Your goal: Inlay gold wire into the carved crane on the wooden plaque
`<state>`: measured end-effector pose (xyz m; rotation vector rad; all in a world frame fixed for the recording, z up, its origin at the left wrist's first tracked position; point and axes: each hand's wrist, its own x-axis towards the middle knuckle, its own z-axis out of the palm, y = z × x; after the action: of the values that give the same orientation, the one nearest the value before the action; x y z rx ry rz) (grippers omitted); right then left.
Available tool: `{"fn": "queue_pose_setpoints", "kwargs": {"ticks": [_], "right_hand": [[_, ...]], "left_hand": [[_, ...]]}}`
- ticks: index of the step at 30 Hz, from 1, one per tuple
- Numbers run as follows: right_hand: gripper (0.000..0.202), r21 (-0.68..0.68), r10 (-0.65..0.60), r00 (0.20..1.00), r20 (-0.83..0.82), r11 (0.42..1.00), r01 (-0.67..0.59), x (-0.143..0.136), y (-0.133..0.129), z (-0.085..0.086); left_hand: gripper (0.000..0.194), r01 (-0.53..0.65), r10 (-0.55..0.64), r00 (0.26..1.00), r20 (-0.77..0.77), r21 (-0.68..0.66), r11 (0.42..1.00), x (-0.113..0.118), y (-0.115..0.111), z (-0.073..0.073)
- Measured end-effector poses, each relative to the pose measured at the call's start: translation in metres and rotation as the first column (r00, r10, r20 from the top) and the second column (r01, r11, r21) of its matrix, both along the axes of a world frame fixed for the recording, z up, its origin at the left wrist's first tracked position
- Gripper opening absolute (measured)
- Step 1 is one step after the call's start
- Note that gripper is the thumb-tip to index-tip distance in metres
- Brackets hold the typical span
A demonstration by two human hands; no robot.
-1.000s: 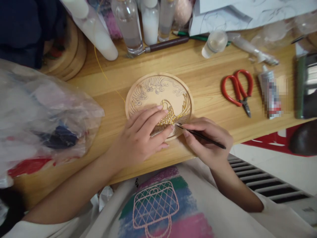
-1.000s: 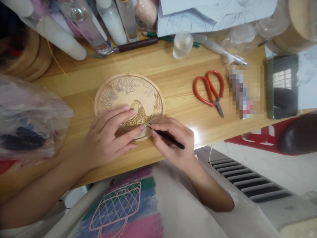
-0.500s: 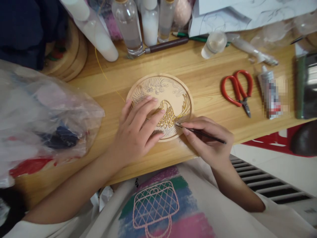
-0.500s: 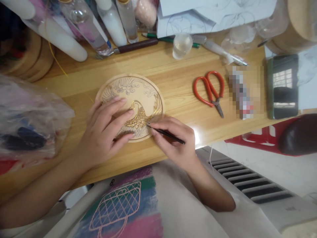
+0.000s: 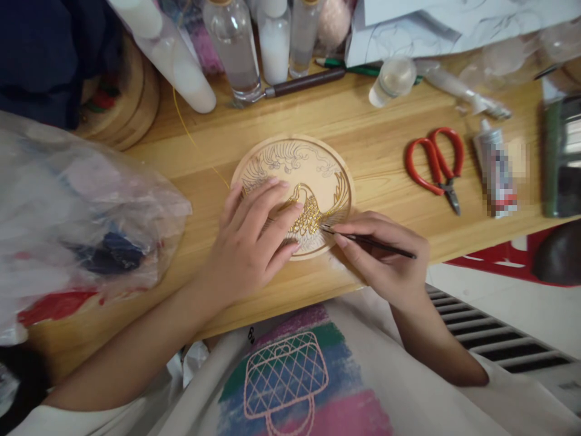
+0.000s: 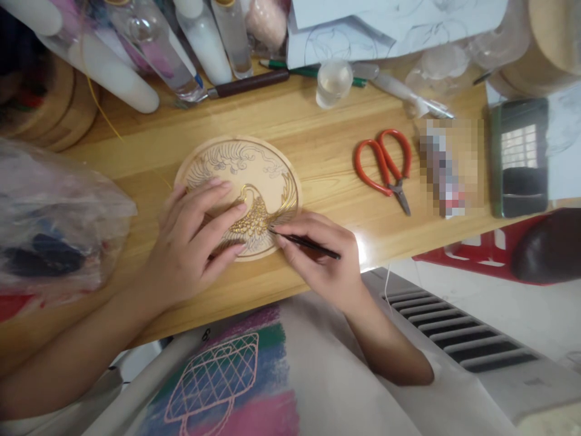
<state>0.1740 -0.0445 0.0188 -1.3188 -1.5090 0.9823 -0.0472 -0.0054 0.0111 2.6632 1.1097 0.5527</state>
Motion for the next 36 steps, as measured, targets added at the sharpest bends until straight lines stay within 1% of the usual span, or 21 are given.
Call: {"fn": "queue_pose_setpoints", "kwargs": {"ticks": [9,16,19,22,24,26,28,31,36], "right_hand": [[0.022,-0.054,0.0,1.0,-0.023,0.999,-0.001,0.0022,0.0027,0.0029],[0.022,-0.06,0.013,1.0,-0.026,0.998,-0.014,0.0035,0.0028,0.0037],[0.02,-0.071,0.018,1.0,-0.026,0.997,-0.02,0.0041,0.003,0.004],[0.017,-0.092,-0.017,1.0,-0.02,0.996,0.015,0.0051,0.003,0.0042],[0.016,-0.101,-0.075,0.997,-0.033,0.992,0.072,0.006,0.0031,0.0037],[0.015,-0.106,-0.144,0.987,-0.078,0.985,0.135,0.0071,0.0034,0.0025],[0.017,-0.114,-0.186,0.973,-0.137,0.979,0.171,0.0082,0.0037,0.0008],[0.02,-0.116,-0.19,0.963,-0.189,0.979,0.17,0.0094,0.0042,-0.001],[0.014,-0.119,-0.202,0.963,-0.179,0.976,0.182,0.009,0.0047,-0.0003]], "left_hand": [[0.038,0.013,-0.013,1.0,0.008,0.005,1.0,0.0001,0.0006,-0.0001],[0.034,0.016,-0.015,1.0,0.011,-0.014,1.0,-0.0006,-0.0004,-0.0009],[0.033,0.04,-0.04,0.999,0.018,-0.009,0.999,-0.0009,-0.0006,-0.0005],[0.035,0.094,-0.094,0.995,-0.021,0.026,0.995,-0.0004,-0.0011,0.0003],[0.037,0.12,-0.118,0.992,-0.045,0.035,0.992,0.0003,-0.0015,0.0005],[0.039,0.128,-0.127,0.991,-0.036,0.032,0.991,0.001,-0.0018,0.0002],[0.042,0.13,-0.129,0.991,-0.023,0.022,0.991,0.0016,-0.0017,-0.0004],[0.045,0.14,-0.139,0.989,-0.041,0.032,0.99,0.0019,-0.0012,-0.001],[0.05,0.149,-0.145,0.987,-0.075,0.051,0.987,0.0018,-0.0007,-0.0015]]}}
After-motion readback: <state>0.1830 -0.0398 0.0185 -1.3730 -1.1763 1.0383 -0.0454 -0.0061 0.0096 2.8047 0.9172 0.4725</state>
